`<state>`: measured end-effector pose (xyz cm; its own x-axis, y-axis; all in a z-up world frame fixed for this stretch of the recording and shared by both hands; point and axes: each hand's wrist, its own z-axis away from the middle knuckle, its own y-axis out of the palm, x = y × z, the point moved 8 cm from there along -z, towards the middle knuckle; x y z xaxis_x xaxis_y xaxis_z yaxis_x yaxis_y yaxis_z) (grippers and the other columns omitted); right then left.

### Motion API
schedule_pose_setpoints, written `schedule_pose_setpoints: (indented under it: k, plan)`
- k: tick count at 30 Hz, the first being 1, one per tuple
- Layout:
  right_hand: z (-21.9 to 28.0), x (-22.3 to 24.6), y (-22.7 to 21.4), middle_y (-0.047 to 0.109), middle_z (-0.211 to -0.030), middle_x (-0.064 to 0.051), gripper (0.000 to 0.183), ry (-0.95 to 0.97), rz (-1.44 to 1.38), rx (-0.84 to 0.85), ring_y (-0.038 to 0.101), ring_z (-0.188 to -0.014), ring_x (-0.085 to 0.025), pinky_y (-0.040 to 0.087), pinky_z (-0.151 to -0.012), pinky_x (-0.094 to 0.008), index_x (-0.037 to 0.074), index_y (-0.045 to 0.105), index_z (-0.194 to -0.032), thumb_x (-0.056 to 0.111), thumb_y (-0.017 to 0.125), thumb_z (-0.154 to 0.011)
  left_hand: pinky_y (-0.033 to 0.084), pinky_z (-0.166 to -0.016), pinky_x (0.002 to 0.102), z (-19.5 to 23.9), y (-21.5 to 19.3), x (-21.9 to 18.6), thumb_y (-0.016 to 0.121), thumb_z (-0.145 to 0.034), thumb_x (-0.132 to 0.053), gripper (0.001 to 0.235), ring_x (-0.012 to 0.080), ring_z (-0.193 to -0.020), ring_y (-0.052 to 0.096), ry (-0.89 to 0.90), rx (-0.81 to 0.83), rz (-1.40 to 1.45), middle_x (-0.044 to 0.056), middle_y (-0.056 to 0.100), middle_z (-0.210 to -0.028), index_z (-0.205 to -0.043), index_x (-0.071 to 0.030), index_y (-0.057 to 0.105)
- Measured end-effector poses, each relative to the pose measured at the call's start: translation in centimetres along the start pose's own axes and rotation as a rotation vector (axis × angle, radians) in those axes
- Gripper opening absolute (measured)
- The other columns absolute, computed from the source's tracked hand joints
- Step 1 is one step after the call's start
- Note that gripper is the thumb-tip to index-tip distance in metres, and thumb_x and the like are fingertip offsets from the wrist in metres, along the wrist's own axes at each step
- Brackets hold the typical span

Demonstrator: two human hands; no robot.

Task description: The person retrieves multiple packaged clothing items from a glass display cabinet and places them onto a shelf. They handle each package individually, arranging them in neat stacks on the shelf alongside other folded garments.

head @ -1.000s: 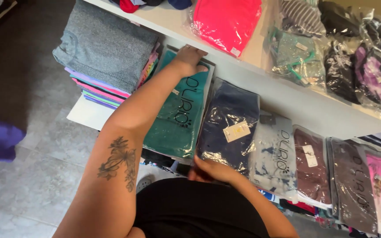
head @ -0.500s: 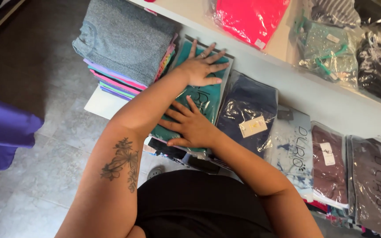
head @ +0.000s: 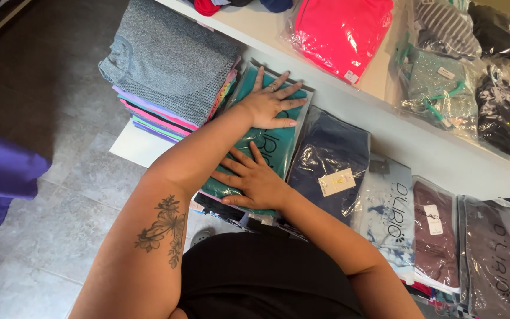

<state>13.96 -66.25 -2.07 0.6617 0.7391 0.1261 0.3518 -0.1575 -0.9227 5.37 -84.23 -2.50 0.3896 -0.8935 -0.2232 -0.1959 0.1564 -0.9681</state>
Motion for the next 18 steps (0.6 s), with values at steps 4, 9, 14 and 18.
schedule_pose_setpoints:
  k: [4,9,14,18]
  plan:
    - [0.10,-0.08,0.27,0.045,-0.161,-0.003,0.070,0.018,-0.015,0.023,0.026,-0.156,-0.035,0.001,-0.124,-0.062,0.035,0.046,-0.156,0.074,0.043,-0.098,-0.018,-0.118,0.074,0.04,-0.20,-0.10,0.026,-0.096,-0.086,0.075,0.0318,-0.160,0.001,-0.002,0.015,-0.006,-0.008,0.015,-0.174,-0.161,-0.050,0.027]
    - [0.06,-0.15,0.31,0.045,-0.160,-0.002,0.071,0.022,0.000,0.009,0.025,-0.157,-0.034,0.001,-0.124,-0.061,0.036,0.046,-0.155,0.075,0.045,-0.096,-0.016,-0.117,0.076,-0.23,0.00,0.04,0.026,-0.095,-0.087,0.075,0.0334,-0.160,0.005,0.000,0.015,-0.014,-0.007,0.017,-0.173,-0.160,-0.051,0.026]
    - [0.33,-0.36,0.65,0.044,-0.160,-0.002,0.072,0.024,-0.027,0.011,0.025,-0.157,-0.034,0.001,-0.124,-0.062,0.035,0.044,-0.157,0.075,0.044,-0.096,-0.016,-0.117,0.077,-0.17,0.11,-0.08,0.027,-0.095,-0.087,0.076,0.0344,-0.160,0.004,0.007,0.013,0.001,-0.006,0.016,-0.174,-0.161,-0.051,0.026]
    - [0.45,-0.47,0.71,0.043,-0.161,-0.003,0.074,0.024,-0.055,0.008,0.024,-0.157,-0.034,-0.001,-0.124,-0.061,0.033,0.043,-0.157,0.075,0.044,-0.097,-0.014,-0.116,0.078,-0.19,0.58,-0.08,0.028,-0.094,-0.087,0.075,0.0344,-0.160,0.006,0.028,-0.040,-0.049,-0.006,0.019,-0.173,-0.160,-0.052,0.026]
